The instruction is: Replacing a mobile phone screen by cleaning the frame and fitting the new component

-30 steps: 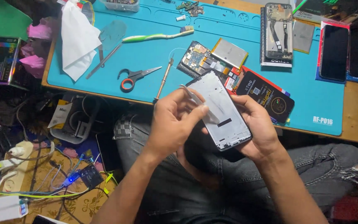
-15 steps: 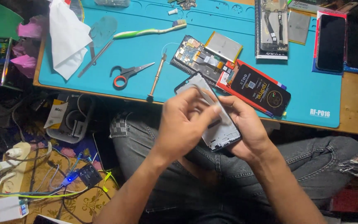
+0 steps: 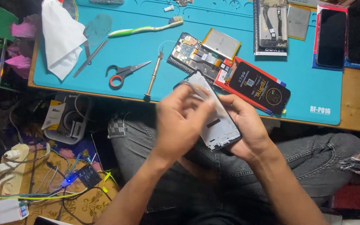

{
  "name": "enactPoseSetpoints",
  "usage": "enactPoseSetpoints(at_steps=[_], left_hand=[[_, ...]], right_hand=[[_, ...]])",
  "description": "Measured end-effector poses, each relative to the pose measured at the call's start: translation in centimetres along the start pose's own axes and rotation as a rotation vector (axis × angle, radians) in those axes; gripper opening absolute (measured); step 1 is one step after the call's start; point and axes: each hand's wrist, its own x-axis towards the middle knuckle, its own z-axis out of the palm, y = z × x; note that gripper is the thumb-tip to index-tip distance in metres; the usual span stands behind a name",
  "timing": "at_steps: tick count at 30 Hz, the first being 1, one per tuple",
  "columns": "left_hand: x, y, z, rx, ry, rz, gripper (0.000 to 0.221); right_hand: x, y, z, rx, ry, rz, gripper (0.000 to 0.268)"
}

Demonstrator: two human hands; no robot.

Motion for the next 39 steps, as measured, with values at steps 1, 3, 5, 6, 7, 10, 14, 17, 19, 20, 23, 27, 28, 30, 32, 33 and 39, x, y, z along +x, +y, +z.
enactPoseSetpoints(at_steps=[1, 3, 5, 6, 7, 10, 14, 17, 19, 20, 23, 27, 28, 30, 32, 33, 39], left_hand=[[0.7, 0.3, -0.8, 0.002, 0.0, 0.002, 0.014], [2.0, 0.9, -2.3, 0.032, 0.135, 0.019, 0.014], [1.5, 1.3, -2.0, 0.002, 0.097, -0.018, 0.015], [1.3, 1.4, -1.9, -0.027, 0.056, -0.052, 0.015], [1.4, 1.6, -2.1, -0.026, 0.059, -0.05, 0.015], [1.8, 1.5, -2.5, 0.073, 0.143, 0.022, 0.014], [1.7, 0.7, -2.3, 0.031, 0.069, 0.011, 0.012], [1.9, 0.9, -2.8, 0.032, 0.07, 0.003, 0.011], [1.4, 0.6, -2.4, 0.033, 0.119, 0.007, 0.012], [0.5, 0.2, -1.8, -0.017, 0.006, -0.03, 0.011], [-0.9, 0.3, -1.6, -0.138, -0.062, -0.058, 0.014], [0.0, 1.7, -5.1, -0.042, 0.084, -0.039, 0.011], [0.8, 1.7, -6.5, -0.038, 0.084, -0.036, 0.011], [2.2, 1.8, -9.1, 0.718, 0.232, 0.184, 0.033], [4.8, -0.6, -12.4, 0.875, 0.253, 0.3, 0.032], [6.3, -1.7, -14.0, 1.027, 0.27, 0.418, 0.034], [11.5, -2.2, -15.3, 1.379, 0.311, 0.471, 0.027]], right_hand=[[-2.1, -0.1, 1.9, 0.001, -0.002, 0.0, 0.036], [-6.4, -0.5, 5.7, -0.076, 0.032, 0.015, 0.033], [-5.9, -0.3, 4.9, -0.083, 0.052, 0.015, 0.035], [-5.6, -0.2, 4.5, -0.088, 0.071, 0.011, 0.038], [-5.8, -0.1, 4.8, -0.09, 0.068, 0.013, 0.038], [-6.1, 0.3, 5.3, -0.099, 0.046, 0.032, 0.037], [-4.9, 0.4, 3.6, -0.099, 0.031, 0.019, 0.038], [-5.7, 0.6, 4.5, -0.1, 0.034, 0.017, 0.036], [-4.2, 0.9, 2.9, -0.101, 0.044, 0.018, 0.035], [-2.0, 1.1, 0.5, -0.087, 0.02, 0.009, 0.036], [-2.3, 0.8, 1.3, -0.1, 0.024, 0.014, 0.047], [-4.3, -0.2, 1.3, -0.184, -0.27, -0.089, 0.073], [-4.2, -0.3, 0.8, -0.182, -0.275, -0.09, 0.073], [-4.0, -0.3, -0.2, -0.192, -0.35, -0.162, 0.069], [-4.2, -0.3, 0.1, -0.202, -0.309, -0.164, 0.069], [-4.4, -0.3, 0.2, -0.214, -0.264, -0.167, 0.069], [-4.7, -0.3, 0.1, -0.195, -0.198, -0.151, 0.069]])
